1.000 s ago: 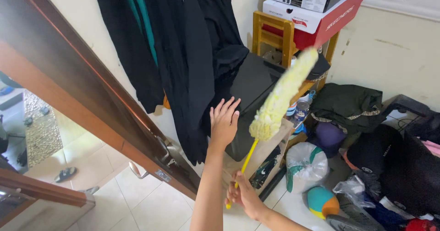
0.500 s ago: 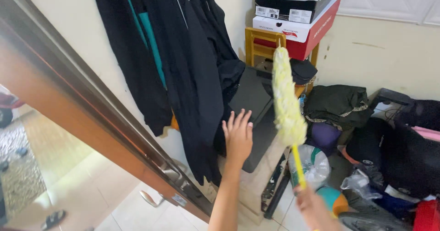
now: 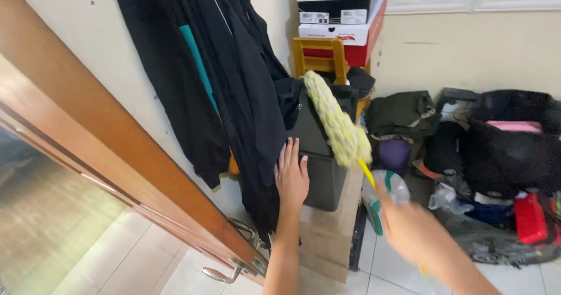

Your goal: Dusting off table, boxes, shelves, and small computer equipment with a feather duster.

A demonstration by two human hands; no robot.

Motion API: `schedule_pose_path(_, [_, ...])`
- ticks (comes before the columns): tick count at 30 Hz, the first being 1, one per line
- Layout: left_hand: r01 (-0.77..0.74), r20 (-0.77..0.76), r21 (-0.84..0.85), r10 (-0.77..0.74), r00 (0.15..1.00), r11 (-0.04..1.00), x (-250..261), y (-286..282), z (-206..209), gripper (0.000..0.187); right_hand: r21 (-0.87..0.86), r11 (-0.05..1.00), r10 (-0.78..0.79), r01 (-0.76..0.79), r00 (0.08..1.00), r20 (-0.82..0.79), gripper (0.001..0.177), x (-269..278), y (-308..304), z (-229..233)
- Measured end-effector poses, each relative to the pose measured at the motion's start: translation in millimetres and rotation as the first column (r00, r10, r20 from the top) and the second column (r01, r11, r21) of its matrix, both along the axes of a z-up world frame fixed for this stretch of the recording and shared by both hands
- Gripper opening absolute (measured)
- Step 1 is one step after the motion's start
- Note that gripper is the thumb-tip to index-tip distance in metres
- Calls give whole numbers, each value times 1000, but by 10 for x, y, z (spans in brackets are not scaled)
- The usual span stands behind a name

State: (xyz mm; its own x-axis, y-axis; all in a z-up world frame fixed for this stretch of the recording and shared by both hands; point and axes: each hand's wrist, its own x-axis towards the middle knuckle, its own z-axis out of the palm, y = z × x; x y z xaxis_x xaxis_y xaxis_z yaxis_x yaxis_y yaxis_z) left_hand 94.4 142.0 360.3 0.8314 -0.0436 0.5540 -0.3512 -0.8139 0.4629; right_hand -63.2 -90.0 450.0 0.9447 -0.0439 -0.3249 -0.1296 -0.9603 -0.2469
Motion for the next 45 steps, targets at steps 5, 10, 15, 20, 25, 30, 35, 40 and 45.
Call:
schedule_pose_path(5, [-5,-14,21,6,1000,1000,-49,41,83,54,0,1000,19,-21,932,362,59,943,218,133])
schedule_pose_path(10, [14,-59,18,-13,998,1000,-34,99,70,59,5,991,119,-132,909,399,55,755,468,-126])
schedule_pose_path(15, [37,-46,-2,-37,998,999,23,132,6,61,-49,994,103,-96,979,174,70,180,673,368])
schedule_pose_path(20, [40,-79,15,-39,996,999,-52,142,67,63,-81,997,47,-18,926,374,53,976,409,208])
schedule_pose_path(25, [21,-138,36,-16,990,999,-24,117,73,63,-8,999,51,-53,901,430,44,916,601,-26])
schedule_pose_path(30, [-2,-166,79,15,986,997,6,121,24,60,-8,996,89,-90,960,266,55,88,539,113])
schedule_pose_path(35, [9,-112,57,-2,994,998,-10,120,26,66,-64,994,-74,84,986,147,54,213,168,505])
schedule_pose_path(40, [1,-161,84,13,987,996,-65,112,65,67,-80,996,-16,49,928,371,52,763,143,84])
schedule_pose_path(45, [-12,-199,118,36,979,993,-8,105,28,65,-45,997,81,-69,921,381,66,162,459,109])
